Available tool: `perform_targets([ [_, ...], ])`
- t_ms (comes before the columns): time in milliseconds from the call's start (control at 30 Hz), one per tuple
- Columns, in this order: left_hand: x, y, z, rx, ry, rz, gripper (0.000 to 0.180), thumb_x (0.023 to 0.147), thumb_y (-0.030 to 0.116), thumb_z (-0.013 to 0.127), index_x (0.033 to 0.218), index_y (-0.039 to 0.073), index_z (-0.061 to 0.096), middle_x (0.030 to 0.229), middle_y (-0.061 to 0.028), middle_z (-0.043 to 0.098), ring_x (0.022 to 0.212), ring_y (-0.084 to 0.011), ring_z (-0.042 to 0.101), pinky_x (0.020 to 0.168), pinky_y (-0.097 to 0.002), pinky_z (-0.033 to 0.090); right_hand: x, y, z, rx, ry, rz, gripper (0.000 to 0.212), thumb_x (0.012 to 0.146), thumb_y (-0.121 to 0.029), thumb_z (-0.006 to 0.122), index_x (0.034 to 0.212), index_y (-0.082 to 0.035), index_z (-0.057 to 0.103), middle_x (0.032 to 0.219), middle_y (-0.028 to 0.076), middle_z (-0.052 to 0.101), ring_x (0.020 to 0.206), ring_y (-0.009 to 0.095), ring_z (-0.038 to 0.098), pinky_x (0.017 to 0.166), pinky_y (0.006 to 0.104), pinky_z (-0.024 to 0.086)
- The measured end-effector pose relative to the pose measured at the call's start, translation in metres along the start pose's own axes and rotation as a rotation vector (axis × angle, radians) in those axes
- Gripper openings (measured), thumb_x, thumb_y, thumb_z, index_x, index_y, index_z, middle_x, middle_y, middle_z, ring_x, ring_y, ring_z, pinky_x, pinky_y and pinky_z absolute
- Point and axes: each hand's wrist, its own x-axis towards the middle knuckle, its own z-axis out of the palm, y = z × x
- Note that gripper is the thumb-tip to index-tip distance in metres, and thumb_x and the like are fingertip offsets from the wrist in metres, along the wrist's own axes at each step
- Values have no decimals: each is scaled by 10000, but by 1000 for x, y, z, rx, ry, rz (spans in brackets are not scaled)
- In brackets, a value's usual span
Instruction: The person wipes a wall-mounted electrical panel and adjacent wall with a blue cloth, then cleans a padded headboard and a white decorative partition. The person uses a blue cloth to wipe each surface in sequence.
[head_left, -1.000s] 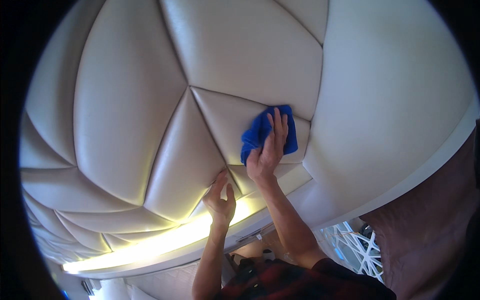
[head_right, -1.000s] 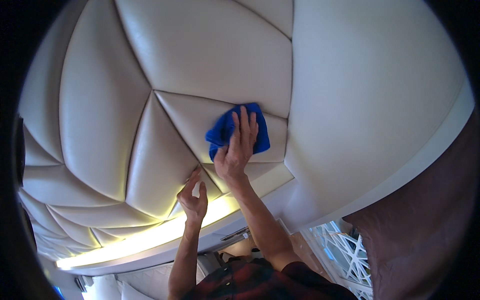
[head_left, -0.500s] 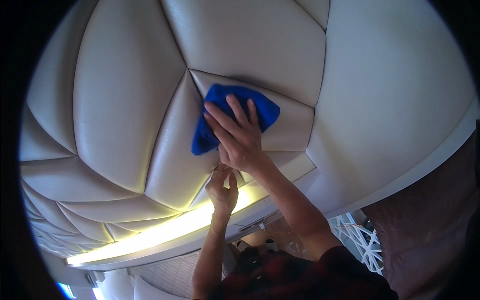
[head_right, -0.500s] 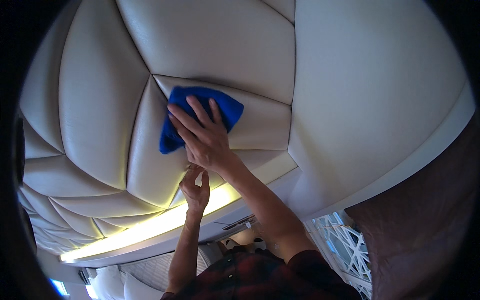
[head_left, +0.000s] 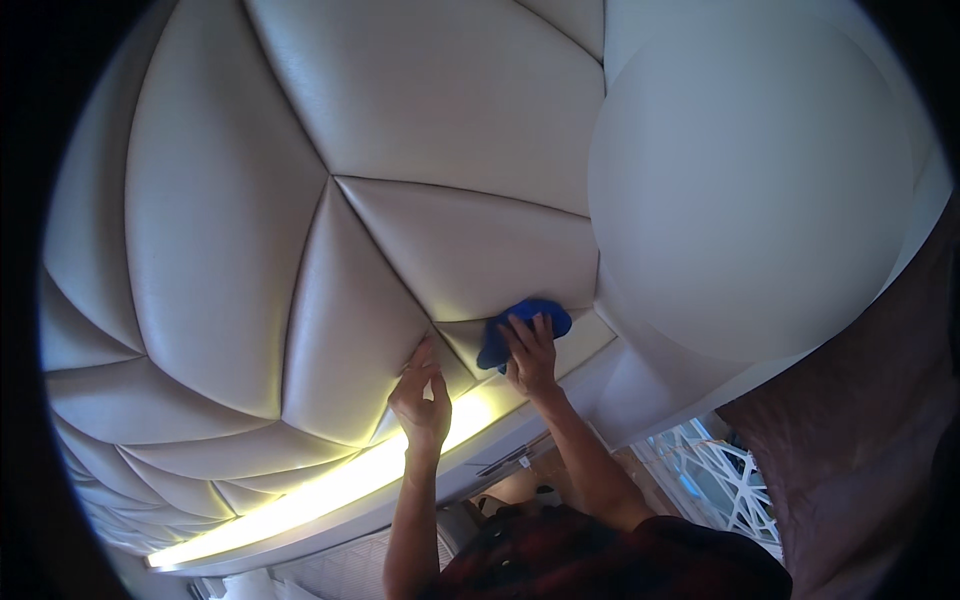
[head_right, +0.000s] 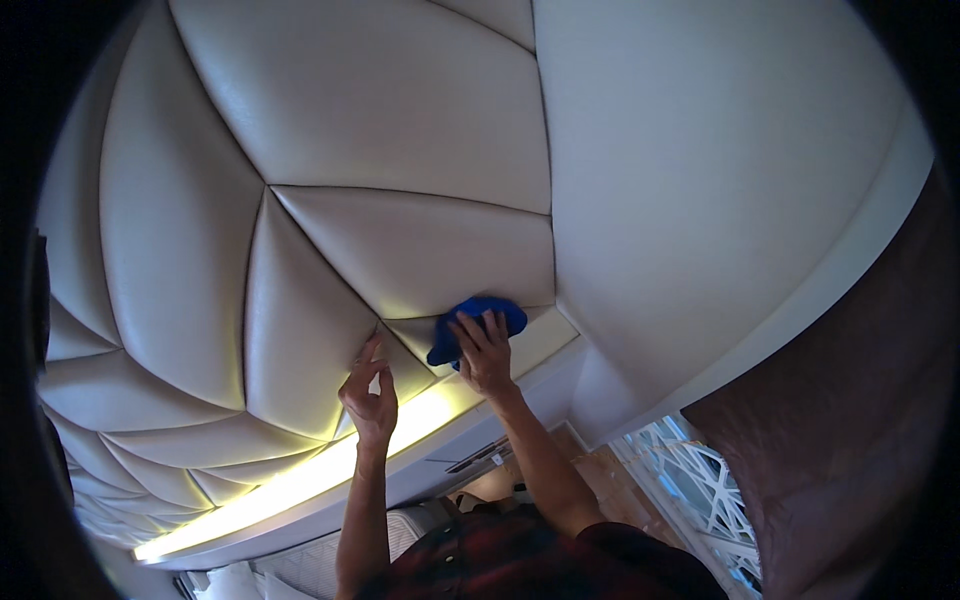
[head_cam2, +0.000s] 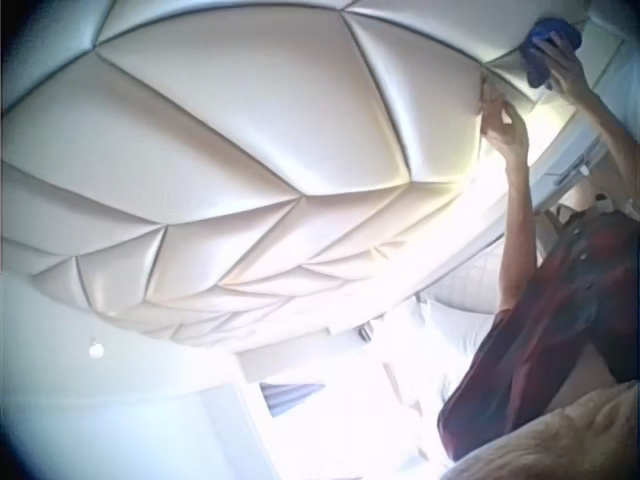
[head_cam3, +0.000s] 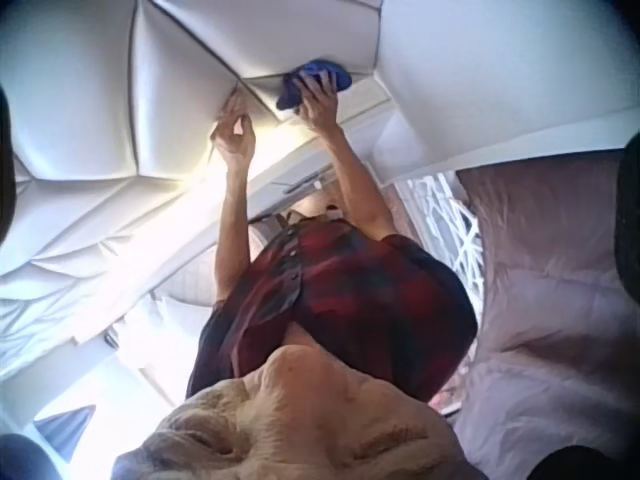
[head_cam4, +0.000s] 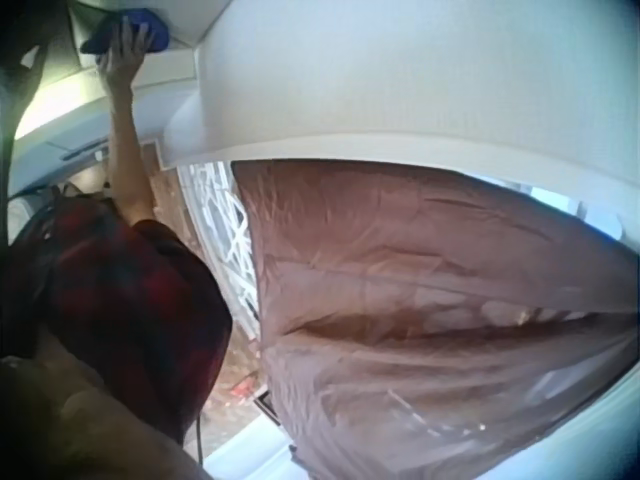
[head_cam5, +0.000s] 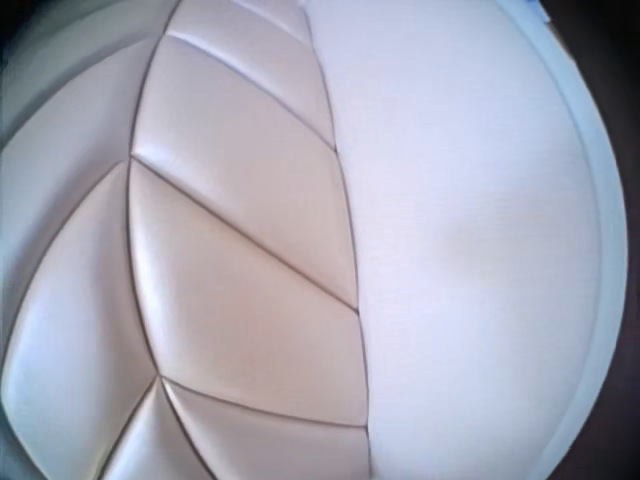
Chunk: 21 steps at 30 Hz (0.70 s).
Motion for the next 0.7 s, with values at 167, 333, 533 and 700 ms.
perform_targets([
  [167,-1,-1,3,-29,-23,-25,81,805,-103,629,786,-26,644,1222,-223,707,1096,-372,712,958,-421,556,-26,20,-2,6,53,244,488,867,-58,460,1330,4,599,1538,232,447,1395,557,387,1174,592,314],
  [333,0,-6,-5,5,-54,63,76,798,-104,638,779,-30,633,1251,-220,695,1121,-378,695,969,-433,545,13,18,-4,235,442,522,624,851,28,431,1475,17,456,1536,245,454,1399,437,447,1175,465,334],
  [533,2,-5,-6,-16,-112,30,60,793,-87,657,791,-30,678,1266,-217,688,1125,-383,687,981,-430,528,102,-24,-9,273,567,370,548,1004,-138,471,1509,52,376,1568,280,387,1437,446,407,1193,478,306],
  [700,1,3,-10,-70,-138,-119,62,788,-80,668,819,-36,696,1219,-248,692,1058,-391,703,936,-433,542,117,-106,0,199,232,18,645,977,-383,603,1469,18,485,1591,308,322,1489,551,224,1187,651,190],
])
